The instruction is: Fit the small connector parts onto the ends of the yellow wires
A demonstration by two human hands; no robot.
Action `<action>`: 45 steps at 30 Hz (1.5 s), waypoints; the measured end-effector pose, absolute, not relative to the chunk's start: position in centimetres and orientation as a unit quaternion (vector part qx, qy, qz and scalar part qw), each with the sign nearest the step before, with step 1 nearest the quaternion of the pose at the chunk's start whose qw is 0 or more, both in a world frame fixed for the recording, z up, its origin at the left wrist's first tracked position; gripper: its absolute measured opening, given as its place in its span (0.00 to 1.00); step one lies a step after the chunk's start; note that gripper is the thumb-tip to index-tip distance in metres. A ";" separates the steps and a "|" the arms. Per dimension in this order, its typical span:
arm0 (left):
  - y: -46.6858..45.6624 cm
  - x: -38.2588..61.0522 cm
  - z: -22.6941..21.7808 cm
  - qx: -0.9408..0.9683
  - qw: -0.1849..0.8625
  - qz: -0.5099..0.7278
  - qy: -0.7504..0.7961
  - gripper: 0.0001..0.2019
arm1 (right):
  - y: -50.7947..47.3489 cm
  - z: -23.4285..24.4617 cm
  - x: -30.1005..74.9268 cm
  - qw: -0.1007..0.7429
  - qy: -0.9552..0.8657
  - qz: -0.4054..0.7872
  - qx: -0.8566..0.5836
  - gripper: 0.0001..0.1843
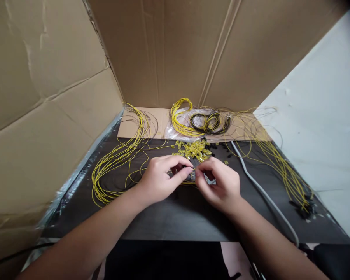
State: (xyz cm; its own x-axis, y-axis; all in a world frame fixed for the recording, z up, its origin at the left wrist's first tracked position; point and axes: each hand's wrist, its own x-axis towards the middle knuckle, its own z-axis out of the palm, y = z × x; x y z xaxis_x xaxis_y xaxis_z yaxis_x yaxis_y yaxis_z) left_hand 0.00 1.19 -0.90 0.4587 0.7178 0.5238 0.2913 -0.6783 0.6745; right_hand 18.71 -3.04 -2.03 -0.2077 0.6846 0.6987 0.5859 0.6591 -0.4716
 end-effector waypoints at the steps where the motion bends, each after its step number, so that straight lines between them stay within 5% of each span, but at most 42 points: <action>1: 1.2 0.0 -0.8 0.816 0.252 0.422 0.305 0.03 | -3.1 -2.0 18.6 0.482 -0.774 0.046 -0.409 0.08; 17: 0.5 -0.3 -0.6 0.835 0.066 0.499 0.222 0.04 | -3.6 -1.1 18.0 0.516 -0.753 -0.006 -0.408 0.05; 31: 0.4 0.0 -0.7 0.825 0.099 0.497 0.248 0.04 | -3.4 -2.0 18.6 0.455 -0.793 -0.112 -0.390 0.07; 45: 0.2 0.3 -1.0 0.817 0.101 0.495 0.279 0.02 | -3.3 -1.7 18.3 0.467 -0.778 -0.043 -0.418 0.06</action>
